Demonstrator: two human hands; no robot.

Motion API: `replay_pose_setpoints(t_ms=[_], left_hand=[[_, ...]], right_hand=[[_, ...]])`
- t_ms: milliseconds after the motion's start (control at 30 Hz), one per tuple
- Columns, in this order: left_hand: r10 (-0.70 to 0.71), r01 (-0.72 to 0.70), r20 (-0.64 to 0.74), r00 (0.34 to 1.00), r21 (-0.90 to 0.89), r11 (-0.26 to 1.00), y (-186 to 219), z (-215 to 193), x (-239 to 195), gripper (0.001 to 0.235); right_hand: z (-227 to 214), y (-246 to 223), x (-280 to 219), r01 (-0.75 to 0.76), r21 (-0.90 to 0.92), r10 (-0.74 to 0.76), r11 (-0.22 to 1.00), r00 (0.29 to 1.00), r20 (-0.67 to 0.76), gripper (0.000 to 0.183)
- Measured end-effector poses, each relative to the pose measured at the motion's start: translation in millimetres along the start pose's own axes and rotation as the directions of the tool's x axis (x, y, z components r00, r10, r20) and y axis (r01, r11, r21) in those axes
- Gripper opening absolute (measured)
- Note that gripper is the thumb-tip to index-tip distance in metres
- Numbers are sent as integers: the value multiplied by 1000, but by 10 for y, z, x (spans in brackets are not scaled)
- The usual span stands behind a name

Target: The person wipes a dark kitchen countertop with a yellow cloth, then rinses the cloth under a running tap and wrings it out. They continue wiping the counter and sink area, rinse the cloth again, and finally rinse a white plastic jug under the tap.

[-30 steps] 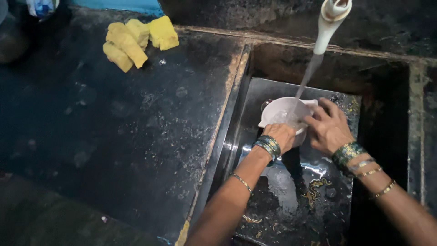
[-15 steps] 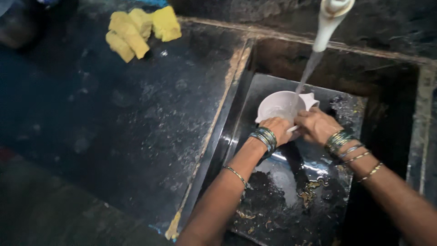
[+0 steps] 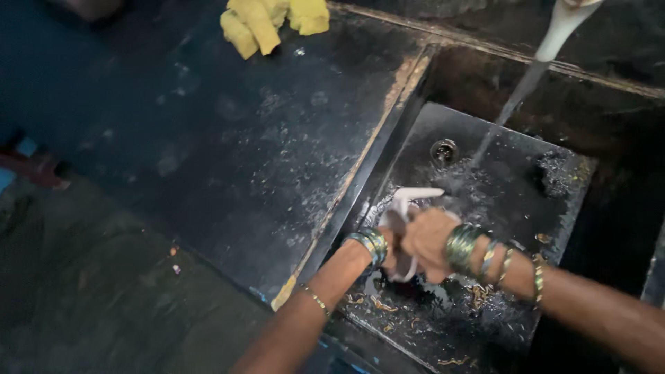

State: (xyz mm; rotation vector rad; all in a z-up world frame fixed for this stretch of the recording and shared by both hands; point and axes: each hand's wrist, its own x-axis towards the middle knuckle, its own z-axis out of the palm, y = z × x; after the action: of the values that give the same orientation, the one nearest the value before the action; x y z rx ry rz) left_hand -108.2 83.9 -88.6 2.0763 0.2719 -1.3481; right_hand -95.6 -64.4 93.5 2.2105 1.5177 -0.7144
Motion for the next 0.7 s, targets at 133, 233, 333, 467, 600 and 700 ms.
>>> replay_pose_setpoints(t_ms=[133, 233, 333, 467, 600, 700], left_hand=[[219, 15, -266, 939, 667, 745, -396, 2, 15, 34], [254, -20, -250, 934, 675, 738, -391, -45, -51, 27], [352, -133, -197, 915, 677, 724, -163, -128, -207, 20], [697, -367, -492, 522, 608, 704, 192, -226, -564, 21], [492, -383, -719, 492, 328, 863, 551, -335, -770, 58], [486, -434, -709, 511, 275, 858, 745, -435, -751, 67]], right_hand=[[-130, -376, -7, 125, 29, -116, 992, 970, -212, 24], [-142, -361, -137, 51, 155, -20, 987, 981, -194, 24], [-76, -196, -323, -75, 268, 114, 960, 985, -132, 33], [105, 54, -546, -206, 351, 272, 913, 951, -149, 35], [346, 163, -707, -101, 459, 363, 883, 767, -529, 31], [520, 202, -768, -136, 549, 463, 825, 720, -517, 33]])
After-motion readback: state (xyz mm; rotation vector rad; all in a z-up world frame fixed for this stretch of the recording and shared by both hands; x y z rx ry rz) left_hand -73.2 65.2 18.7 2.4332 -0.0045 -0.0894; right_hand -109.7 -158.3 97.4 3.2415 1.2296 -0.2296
